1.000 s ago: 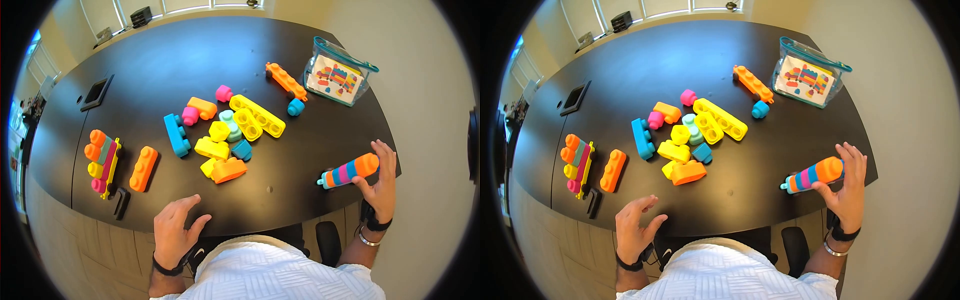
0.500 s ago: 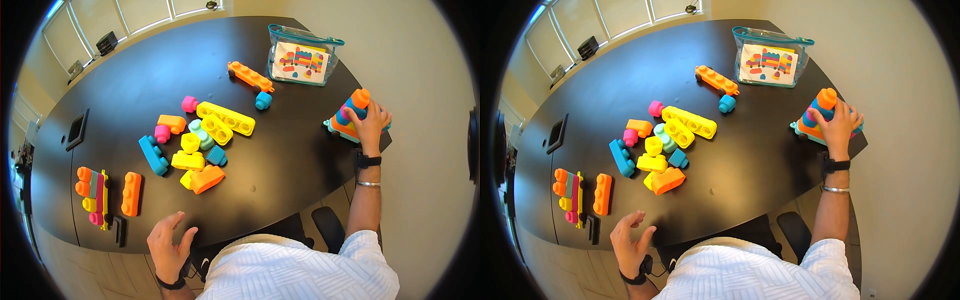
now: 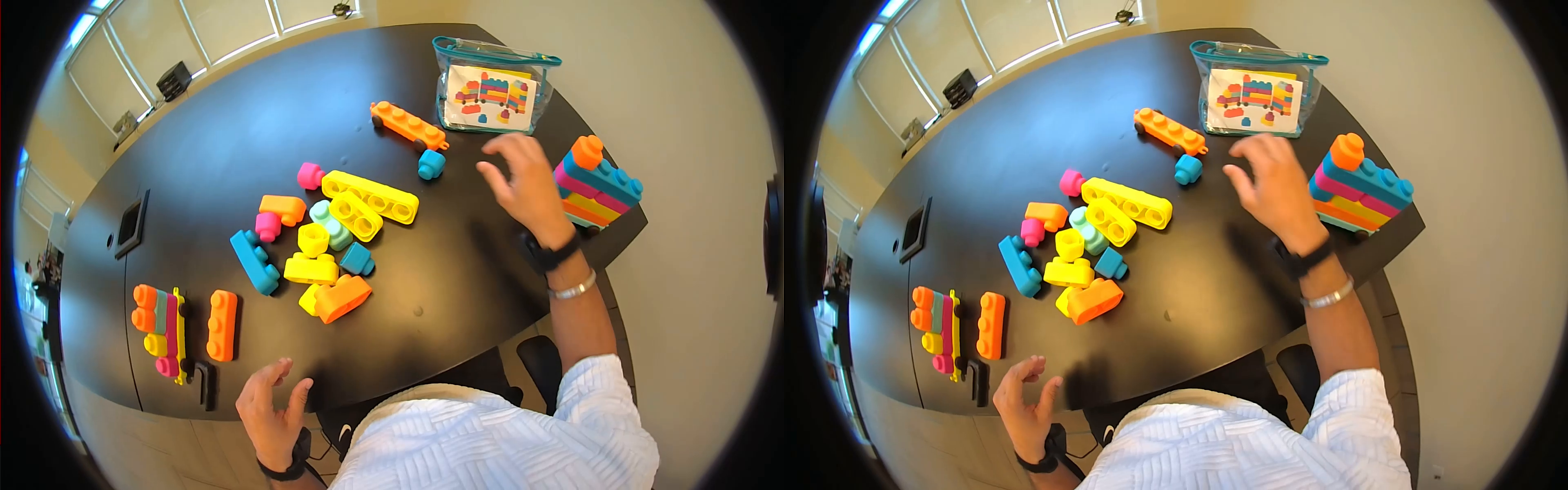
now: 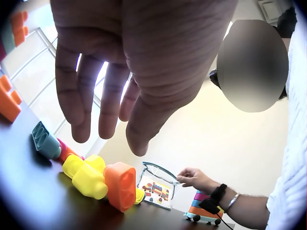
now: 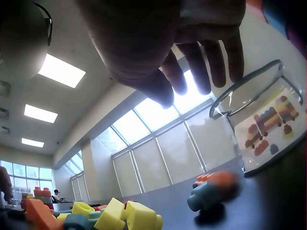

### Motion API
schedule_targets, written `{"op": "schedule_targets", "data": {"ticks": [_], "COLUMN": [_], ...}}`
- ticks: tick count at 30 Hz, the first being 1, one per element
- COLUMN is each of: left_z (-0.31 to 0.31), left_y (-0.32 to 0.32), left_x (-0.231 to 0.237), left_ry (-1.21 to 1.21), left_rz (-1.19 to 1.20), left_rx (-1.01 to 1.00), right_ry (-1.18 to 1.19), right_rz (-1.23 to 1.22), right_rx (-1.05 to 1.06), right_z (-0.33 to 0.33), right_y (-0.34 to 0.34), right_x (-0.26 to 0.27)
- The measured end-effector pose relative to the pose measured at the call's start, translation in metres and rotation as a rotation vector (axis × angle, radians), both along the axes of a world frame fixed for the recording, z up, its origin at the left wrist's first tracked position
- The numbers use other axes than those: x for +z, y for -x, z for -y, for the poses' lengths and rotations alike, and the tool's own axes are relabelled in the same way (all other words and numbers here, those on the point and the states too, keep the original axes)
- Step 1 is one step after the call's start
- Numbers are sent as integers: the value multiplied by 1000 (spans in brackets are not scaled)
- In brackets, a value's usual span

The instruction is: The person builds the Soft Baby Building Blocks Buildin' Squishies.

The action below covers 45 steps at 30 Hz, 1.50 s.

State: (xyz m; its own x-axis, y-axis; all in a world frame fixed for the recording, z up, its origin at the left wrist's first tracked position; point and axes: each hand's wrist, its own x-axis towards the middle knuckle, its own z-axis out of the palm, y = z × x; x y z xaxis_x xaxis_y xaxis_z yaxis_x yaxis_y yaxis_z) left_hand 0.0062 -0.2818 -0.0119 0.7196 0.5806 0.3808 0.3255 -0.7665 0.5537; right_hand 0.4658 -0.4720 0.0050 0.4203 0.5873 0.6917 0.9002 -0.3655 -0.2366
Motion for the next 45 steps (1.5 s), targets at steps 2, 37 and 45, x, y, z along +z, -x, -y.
{"op": "schedule_targets", "data": {"ticks": [2, 37, 45], "left_z": [2, 0, 3], "left_y": [3, 10, 11], "left_x": [0, -4, -4], "left_ry": [13, -18, -17], "left_rz": [12, 27, 26], "left_rx": [5, -18, -19], "right_ry": [175, 421, 500], "right_rz": [-85, -79, -242], "right_rx": [1, -336, -316], "right_z": [-24, 98, 117], "right_y": [-22, 52, 53], "right_x": [-10, -32, -41]}}
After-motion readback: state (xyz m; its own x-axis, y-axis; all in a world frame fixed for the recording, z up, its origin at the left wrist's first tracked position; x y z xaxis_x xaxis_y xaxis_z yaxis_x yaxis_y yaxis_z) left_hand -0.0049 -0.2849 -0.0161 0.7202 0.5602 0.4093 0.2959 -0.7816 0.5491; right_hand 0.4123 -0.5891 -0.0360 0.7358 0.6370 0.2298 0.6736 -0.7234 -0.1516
